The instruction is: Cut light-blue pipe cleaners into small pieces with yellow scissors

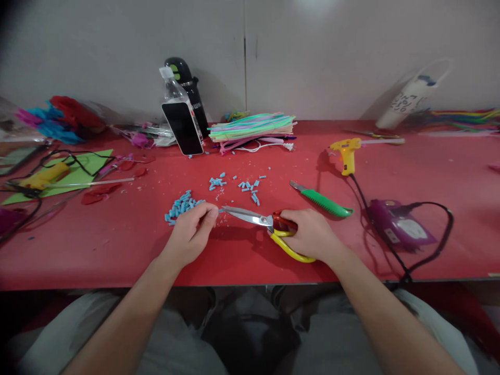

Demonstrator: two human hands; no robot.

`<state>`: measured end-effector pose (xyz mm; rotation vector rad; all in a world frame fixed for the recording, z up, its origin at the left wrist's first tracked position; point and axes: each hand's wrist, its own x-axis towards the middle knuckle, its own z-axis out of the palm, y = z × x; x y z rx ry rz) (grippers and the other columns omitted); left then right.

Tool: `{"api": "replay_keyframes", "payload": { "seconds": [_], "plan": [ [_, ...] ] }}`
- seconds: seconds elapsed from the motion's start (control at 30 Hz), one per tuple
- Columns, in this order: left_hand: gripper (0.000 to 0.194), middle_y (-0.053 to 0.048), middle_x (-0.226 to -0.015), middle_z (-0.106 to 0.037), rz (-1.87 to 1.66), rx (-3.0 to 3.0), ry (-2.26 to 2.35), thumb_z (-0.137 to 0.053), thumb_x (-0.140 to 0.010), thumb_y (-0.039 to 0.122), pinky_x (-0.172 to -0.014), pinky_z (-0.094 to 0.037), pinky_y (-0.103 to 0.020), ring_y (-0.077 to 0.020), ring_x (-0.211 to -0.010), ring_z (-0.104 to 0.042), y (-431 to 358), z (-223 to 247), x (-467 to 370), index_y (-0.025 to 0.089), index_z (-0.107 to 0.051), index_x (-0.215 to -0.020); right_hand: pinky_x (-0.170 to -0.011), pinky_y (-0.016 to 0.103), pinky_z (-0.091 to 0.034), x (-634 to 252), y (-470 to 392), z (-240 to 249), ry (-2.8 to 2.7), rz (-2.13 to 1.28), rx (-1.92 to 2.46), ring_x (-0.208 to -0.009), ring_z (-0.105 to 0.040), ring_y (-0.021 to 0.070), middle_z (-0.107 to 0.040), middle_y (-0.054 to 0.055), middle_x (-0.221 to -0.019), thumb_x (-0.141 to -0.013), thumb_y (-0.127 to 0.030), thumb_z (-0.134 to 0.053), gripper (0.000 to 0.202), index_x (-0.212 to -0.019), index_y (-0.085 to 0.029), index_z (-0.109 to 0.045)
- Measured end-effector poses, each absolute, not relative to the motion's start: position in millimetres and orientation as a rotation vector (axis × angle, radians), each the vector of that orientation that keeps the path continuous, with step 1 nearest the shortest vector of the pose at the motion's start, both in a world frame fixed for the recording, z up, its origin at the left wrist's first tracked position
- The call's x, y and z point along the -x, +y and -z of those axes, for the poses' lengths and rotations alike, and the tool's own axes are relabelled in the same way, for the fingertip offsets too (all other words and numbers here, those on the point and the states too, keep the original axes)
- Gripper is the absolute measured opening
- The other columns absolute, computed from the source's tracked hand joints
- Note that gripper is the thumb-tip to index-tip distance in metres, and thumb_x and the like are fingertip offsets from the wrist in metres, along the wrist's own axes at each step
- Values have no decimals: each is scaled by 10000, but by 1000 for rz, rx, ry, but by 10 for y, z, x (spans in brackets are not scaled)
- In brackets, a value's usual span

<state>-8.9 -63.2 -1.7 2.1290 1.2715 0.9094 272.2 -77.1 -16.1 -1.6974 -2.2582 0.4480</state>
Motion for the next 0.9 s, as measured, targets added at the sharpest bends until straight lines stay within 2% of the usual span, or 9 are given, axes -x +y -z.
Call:
{"api": "replay_keyframes", "payload": {
  "seconds": [0.47,0.67,0.9],
  "plan": [
    [225,-2,-737,-531,-922,-2151,1271,-364,-985,280,-665,-360,-261,-127,-679,-484,-632,12,87,183,-476,-816,-529,263,-245,-2731,-732,184,-2286,-420,1697,-530,-351,116,-492,-21,-572,-757,-472,-619,312,-641,-216,-483],
    [228,-10,-744,-552,-912,-2150,1269,-362,-986,297,-653,-369,-263,-136,-684,-502,-633,13,85,185,-488,-832,-518,260,-234,-2722,-733,179,-2267,-391,1697,-526,-341,111,-490,-20,-564,-736,-405,-631,277,-624,-211,-469],
    [221,1,-730,-530,-914,-2146,1278,-369,-986,283,-667,-370,-258,-124,-671,-482,-630,13,91,184,-477,-821,-523,264,-232,-2727,-759,165,-2270,-439,1717,-531,-372,121,-483,-23,-563,-764,-486,-610,322,-653,-221,-465]
  ]
}}
